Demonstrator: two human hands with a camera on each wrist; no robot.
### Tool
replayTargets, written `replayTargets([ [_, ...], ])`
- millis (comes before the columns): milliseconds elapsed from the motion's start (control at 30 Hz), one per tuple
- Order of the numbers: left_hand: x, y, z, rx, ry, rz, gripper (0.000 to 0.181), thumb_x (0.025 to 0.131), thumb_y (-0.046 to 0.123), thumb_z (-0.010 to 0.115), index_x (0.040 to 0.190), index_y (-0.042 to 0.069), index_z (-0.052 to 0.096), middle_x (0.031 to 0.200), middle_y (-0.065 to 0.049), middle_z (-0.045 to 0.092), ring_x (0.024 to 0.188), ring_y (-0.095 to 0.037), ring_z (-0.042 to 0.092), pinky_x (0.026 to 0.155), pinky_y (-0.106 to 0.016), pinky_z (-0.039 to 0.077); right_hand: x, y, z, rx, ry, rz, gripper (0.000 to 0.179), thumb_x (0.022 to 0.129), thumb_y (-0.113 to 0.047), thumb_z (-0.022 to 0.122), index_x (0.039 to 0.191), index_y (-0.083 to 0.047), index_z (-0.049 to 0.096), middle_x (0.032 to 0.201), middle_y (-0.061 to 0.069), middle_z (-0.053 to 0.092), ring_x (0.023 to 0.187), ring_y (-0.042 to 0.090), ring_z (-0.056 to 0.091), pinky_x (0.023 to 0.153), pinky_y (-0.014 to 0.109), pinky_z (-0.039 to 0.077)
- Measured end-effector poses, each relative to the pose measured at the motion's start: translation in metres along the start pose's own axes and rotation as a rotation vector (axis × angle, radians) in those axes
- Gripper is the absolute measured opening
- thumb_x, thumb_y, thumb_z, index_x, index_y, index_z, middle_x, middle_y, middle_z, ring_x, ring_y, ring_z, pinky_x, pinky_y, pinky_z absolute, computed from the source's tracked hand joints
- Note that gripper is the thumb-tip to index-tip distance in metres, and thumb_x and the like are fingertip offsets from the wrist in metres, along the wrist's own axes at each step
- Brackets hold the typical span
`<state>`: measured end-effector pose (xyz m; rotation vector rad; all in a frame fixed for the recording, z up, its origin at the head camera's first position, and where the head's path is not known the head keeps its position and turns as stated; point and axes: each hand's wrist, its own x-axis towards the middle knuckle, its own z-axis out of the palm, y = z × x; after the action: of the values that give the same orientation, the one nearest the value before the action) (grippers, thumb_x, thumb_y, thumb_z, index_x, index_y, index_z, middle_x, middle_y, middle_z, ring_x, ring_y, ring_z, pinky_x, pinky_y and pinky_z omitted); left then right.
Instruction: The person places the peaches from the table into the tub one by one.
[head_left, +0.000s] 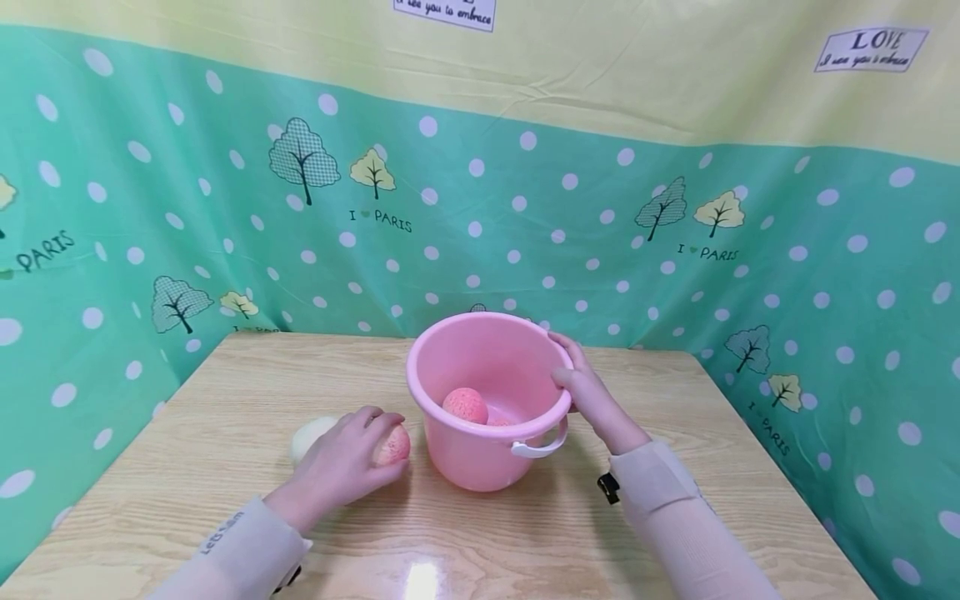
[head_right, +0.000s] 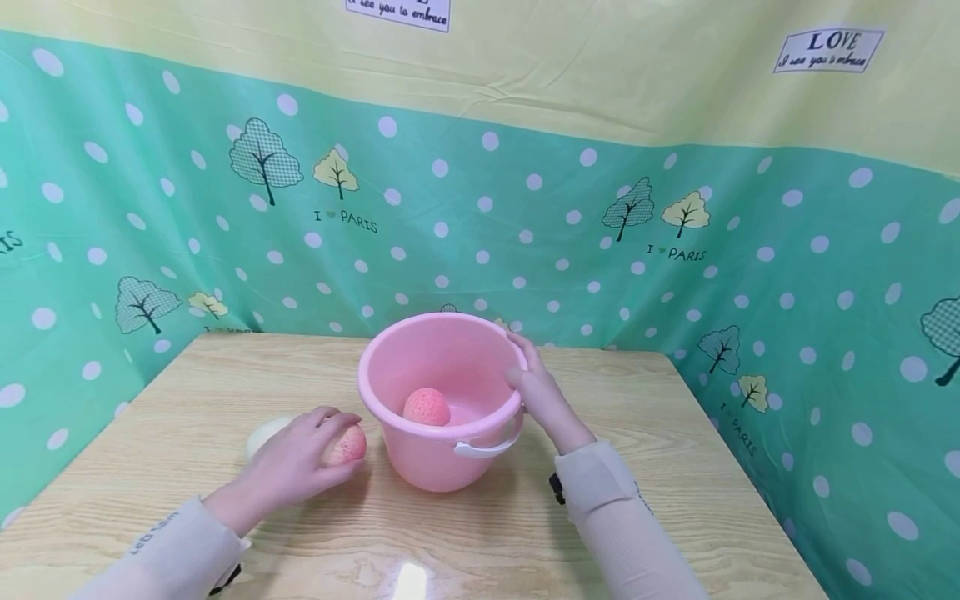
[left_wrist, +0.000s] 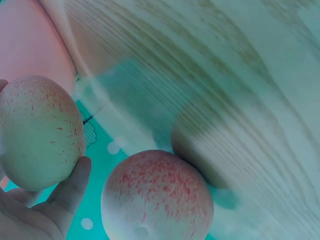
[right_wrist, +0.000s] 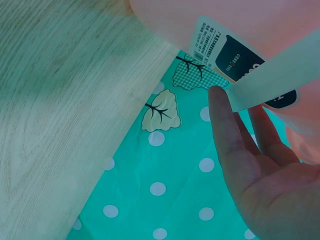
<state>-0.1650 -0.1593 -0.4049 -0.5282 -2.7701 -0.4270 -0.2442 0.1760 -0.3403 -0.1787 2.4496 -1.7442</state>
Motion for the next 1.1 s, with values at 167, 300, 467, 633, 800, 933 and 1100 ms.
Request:
replayTargets([
  [167,-0.001,0.001,-0.005,-0.003,0.02,0.016,0.053,0.081,0.043,0.075,0.124,0.015,0.063,0.117,-0.007,0.061,0.105,-0.029,0.061,0.088,-0.048,0.056,0.0,0.0,0.0,0.002,0.0,0.001,0.079,0.085,-0.004,0.042,0.158,-0.02,0.018,0.155,0.023,0.027,0.081,0.028,0.064,0.061,0.03,0.052],
  [300,-0.001,0.0,-0.007,0.006,0.043,0.032,0.053,0.08,0.043,0.075,0.123,0.015,0.064,0.114,-0.007,0.062,0.102,-0.028,0.062,0.087,-0.047,0.056,0.0,0.0,0.0,0.002,0.002,0.002,0.078,0.085,-0.005,0.042,0.157,-0.02,0.019,0.154,0.023,0.028,0.08,0.027,0.063,0.061,0.03,0.052],
  [467,0.0,0.0,-0.01,0.018,0.069,0.055,0.053,0.079,0.042,0.076,0.123,0.015,0.065,0.114,-0.008,0.063,0.102,-0.029,0.063,0.087,-0.047,0.056,0.0,0.001,0.0,0.004,0.001,-0.003,0.077,0.085,-0.005,0.042,0.157,-0.02,0.019,0.154,0.023,0.029,0.081,0.028,0.063,0.061,0.03,0.052],
  [633,0.001,0.0,-0.014,0.027,0.084,0.082,0.052,0.079,0.041,0.076,0.123,0.014,0.065,0.113,-0.008,0.063,0.101,-0.027,0.063,0.086,-0.046,0.057,0.0,0.0,0.0,0.005,-0.002,-0.007,0.077,0.085,-0.004,0.042,0.157,-0.02,0.019,0.154,0.023,0.028,0.08,0.027,0.063,0.061,0.03,0.052],
  [800,0.002,0.0,-0.018,0.046,0.09,0.084,0.052,0.08,0.043,0.075,0.123,0.015,0.065,0.112,-0.006,0.062,0.1,-0.026,0.063,0.083,-0.044,0.058,0.0,0.0,0.0,0.002,-0.002,-0.003,0.078,0.084,-0.004,0.042,0.157,-0.02,0.019,0.154,0.023,0.029,0.077,0.026,0.063,0.06,0.029,0.052],
  [933,0.002,0.0,-0.022,0.044,0.092,0.077,0.052,0.08,0.043,0.074,0.123,0.016,0.065,0.113,-0.006,0.062,0.101,-0.027,0.062,0.082,-0.046,0.058,0.0,0.0,0.0,0.0,0.001,0.0,0.079,0.084,-0.004,0.042,0.157,-0.02,0.019,0.155,0.023,0.028,0.081,0.028,0.063,0.061,0.029,0.052],
  [1100,0.0,-0.001,-0.025,0.049,0.106,0.082,0.052,0.079,0.041,0.074,0.122,0.015,0.066,0.112,-0.006,0.063,0.099,-0.026,0.063,0.08,-0.045,0.058,0.0,0.0,0.0,-0.002,0.005,0.001,0.078,0.085,-0.005,0.043,0.157,-0.021,0.019,0.155,0.021,0.028,0.091,0.033,0.063,0.062,0.029,0.053],
])
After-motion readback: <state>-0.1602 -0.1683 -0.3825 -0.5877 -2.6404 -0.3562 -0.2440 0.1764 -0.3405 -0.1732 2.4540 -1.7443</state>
